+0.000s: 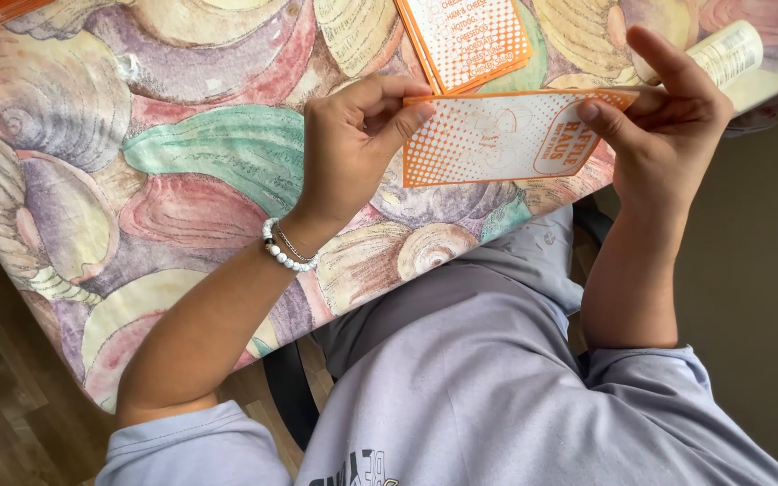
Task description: Applying liquid glue from a bottle to the edges of paper bags and folding them to assemble the packaging.
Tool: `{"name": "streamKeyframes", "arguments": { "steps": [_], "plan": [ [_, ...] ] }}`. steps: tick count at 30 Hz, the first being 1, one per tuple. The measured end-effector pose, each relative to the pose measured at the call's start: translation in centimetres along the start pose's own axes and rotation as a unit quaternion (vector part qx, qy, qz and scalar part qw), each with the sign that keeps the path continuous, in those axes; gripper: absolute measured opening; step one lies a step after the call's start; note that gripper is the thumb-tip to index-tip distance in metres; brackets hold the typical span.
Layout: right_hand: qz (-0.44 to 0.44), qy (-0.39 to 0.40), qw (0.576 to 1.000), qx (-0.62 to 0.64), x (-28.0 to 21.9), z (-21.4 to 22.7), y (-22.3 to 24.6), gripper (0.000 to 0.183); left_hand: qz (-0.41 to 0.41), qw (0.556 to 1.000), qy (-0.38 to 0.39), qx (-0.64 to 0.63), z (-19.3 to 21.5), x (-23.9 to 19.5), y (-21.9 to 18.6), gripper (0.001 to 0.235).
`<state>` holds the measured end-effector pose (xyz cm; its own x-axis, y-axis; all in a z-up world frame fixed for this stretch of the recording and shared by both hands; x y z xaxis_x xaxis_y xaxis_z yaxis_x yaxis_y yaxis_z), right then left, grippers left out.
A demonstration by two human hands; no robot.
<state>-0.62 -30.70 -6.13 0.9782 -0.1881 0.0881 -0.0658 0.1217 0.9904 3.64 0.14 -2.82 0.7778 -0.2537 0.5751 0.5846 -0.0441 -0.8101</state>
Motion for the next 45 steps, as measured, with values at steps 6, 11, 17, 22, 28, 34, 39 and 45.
{"name": "streamKeyframes", "arguments": {
  "steps": [6, 11, 17, 22, 28, 34, 39, 45],
  "plan": [
    [-0.011, -0.040, 0.999, 0.032, 0.0, 0.2, -0.5, 0.064, 0.006, 1.000, -0.012, 0.000, -0.2, -0.3, 0.4, 0.008],
    [-0.007, -0.030, 0.999, 0.039, 0.1, 0.6, -0.5, 0.058, 0.013, 1.000, -0.011, 0.012, -0.1, -0.2, 0.4, 0.007],
    [-0.010, -0.024, 0.999, 0.029, 0.4, 0.8, -0.6, 0.057, 0.050, 0.999, -0.015, -0.011, -0.1, -0.1, 0.6, 0.006],
    [-0.061, -0.022, 0.998, 0.002, 0.9, 0.5, -0.2, 0.042, 0.103, 0.994, 0.005, -0.045, -0.2, -0.2, 0.9, 0.006],
    [-0.128, 0.030, 0.986, -0.103, 2.6, 0.5, -0.7, 0.015, -0.122, 0.948, 0.150, 0.251, -1.1, -1.8, 1.8, 0.035],
    [0.244, -0.009, 0.851, -0.465, 1.6, -0.7, -0.1, 0.013, -0.157, 0.804, 0.414, 0.398, -3.7, -4.8, 1.7, 0.054],
    [0.253, 0.094, 0.829, -0.490, -0.5, -5.9, 1.2, 0.024, -0.160, 0.789, 0.437, 0.401, -3.4, -4.6, 1.5, 0.055],
    [0.257, 0.063, 0.789, -0.555, 0.9, -3.5, -0.6, 0.025, -0.183, 0.788, 0.407, 0.424, -2.9, -4.2, 1.9, 0.054]
  ]
}}
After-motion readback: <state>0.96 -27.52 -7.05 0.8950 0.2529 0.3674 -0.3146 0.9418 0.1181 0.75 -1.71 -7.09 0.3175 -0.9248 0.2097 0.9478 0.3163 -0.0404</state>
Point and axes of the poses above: each hand's wrist, its own x-axis towards the middle knuckle, its own z-axis out of the back of the hand, y = z × x, the point moved 1 cm from there along x, towards the middle knuckle, and after that the axes turned 15 degrees about -z, right-handed, at the moved point
